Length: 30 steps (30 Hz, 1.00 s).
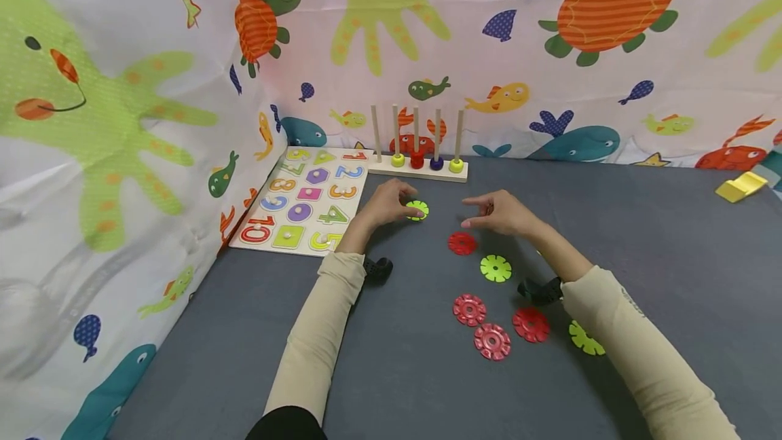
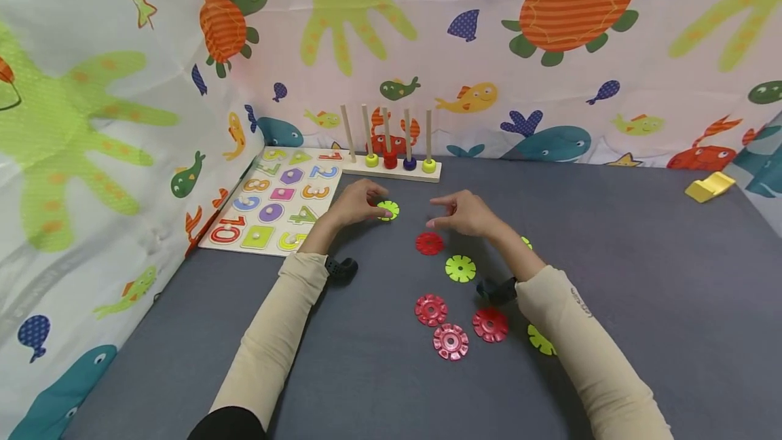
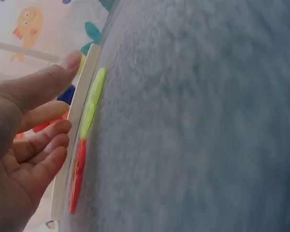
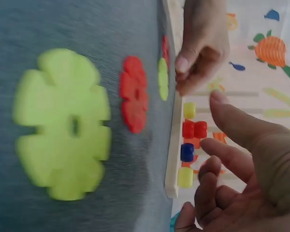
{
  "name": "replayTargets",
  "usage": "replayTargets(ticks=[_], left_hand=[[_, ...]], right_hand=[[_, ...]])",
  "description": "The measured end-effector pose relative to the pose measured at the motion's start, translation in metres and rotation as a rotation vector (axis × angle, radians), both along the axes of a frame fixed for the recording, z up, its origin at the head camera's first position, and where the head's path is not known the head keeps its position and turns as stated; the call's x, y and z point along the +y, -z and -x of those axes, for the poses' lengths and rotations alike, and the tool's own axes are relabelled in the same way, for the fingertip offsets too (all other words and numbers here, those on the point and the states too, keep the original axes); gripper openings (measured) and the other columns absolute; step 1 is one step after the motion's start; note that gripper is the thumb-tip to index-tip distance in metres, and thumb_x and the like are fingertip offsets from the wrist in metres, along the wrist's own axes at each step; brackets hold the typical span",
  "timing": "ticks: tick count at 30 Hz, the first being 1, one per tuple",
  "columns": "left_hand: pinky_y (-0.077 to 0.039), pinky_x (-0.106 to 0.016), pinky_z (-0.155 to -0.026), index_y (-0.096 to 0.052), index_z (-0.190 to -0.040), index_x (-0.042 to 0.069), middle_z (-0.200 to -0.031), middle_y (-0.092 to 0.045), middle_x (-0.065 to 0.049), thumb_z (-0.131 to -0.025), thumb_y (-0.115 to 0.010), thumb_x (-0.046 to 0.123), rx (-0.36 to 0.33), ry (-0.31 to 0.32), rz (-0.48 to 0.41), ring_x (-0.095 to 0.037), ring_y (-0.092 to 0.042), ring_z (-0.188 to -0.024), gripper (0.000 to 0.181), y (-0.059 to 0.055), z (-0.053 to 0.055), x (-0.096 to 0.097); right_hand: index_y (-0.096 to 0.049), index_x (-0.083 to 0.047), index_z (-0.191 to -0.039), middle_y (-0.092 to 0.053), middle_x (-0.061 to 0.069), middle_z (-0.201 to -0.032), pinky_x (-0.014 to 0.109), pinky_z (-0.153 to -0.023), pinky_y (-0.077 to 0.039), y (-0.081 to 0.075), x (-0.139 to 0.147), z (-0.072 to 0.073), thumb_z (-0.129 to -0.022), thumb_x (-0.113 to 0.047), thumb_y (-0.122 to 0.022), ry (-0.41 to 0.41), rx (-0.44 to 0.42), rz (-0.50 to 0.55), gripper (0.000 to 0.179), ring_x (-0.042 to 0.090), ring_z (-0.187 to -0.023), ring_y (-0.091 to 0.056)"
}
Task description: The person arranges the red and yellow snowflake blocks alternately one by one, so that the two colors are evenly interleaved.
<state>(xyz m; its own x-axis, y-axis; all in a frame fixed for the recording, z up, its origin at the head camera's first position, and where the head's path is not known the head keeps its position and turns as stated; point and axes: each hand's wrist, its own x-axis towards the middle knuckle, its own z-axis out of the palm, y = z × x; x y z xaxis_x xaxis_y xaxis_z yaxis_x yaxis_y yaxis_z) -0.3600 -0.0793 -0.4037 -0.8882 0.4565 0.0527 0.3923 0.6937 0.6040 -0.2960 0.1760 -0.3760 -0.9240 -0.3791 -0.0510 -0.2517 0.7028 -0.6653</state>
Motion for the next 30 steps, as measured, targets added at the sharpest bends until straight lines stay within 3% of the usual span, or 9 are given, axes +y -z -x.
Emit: replayTargets(ticks=[4, 7, 20, 25, 30], left_hand=[[-0.042, -0.036, -0.094, -0.061, -0.118, 0.005, -0.117, -0.059, -0.012, -0.072, -0.079, 0.03, -0.031, 0.012, -0.011, -0.024, -0.054, -0.109, 0.055, 0.001, 0.001, 0.001], [-0.042, -0.036, -0.094, -0.062, -0.118, 0.004, -0.116, -0.06, -0.011, -0.07, -0.08, 0.027, -0.035, 0.022, -0.024, -0.023, -0.055, -0.108, 0.056, 0.002, 0.002, 0.001], [-0.037, -0.036, -0.098, -0.061, -0.119, 0.004, -0.117, -0.056, -0.011, -0.072, -0.079, 0.028, 0.027, 0.071, 0.109, -0.023, -0.049, -0.11, 0.057, 0.005, 0.005, 0.005], [-0.036, -0.036, -0.098, -0.062, -0.117, 0.004, -0.116, -0.055, -0.011, -0.074, -0.077, 0.027, 0.032, 0.081, 0.121, -0.023, -0.049, -0.11, 0.051, 0.006, 0.006, 0.004], [-0.036, -0.037, -0.099, -0.063, -0.117, 0.005, -0.116, -0.054, -0.01, -0.074, -0.077, 0.028, 0.025, 0.076, 0.103, -0.023, -0.048, -0.111, 0.051, 0.007, 0.005, 0.002]], right_hand=[[-0.055, -0.007, -0.128, -0.045, 0.002, -0.066, 0.026, -0.051, -0.031, 0.009, -0.002, -0.009, -0.077, -0.028, -0.074, -0.085, -0.032, -0.076, 0.058, 0.013, -0.056, -0.036], [-0.055, -0.009, -0.128, -0.037, 0.001, -0.065, 0.026, -0.052, -0.028, 0.013, -0.003, -0.013, -0.076, -0.026, -0.075, -0.115, -0.058, -0.113, 0.058, 0.013, -0.056, -0.033], [-0.062, -0.011, -0.121, -0.025, -0.003, -0.06, 0.025, -0.049, -0.025, 0.021, -0.003, -0.014, -0.075, -0.022, -0.076, -0.125, -0.059, -0.095, 0.049, 0.013, -0.053, -0.029], [-0.064, -0.011, -0.118, -0.032, 0.0, -0.065, 0.026, -0.052, -0.027, 0.022, -0.002, -0.014, -0.075, -0.022, -0.076, -0.14, -0.024, -0.107, 0.046, 0.016, -0.06, -0.033], [-0.062, -0.012, -0.121, -0.046, 0.007, -0.082, 0.029, -0.06, -0.029, 0.023, 0.0, -0.014, -0.076, -0.023, -0.075, -0.152, -0.023, -0.112, 0.048, 0.02, -0.076, -0.038]])
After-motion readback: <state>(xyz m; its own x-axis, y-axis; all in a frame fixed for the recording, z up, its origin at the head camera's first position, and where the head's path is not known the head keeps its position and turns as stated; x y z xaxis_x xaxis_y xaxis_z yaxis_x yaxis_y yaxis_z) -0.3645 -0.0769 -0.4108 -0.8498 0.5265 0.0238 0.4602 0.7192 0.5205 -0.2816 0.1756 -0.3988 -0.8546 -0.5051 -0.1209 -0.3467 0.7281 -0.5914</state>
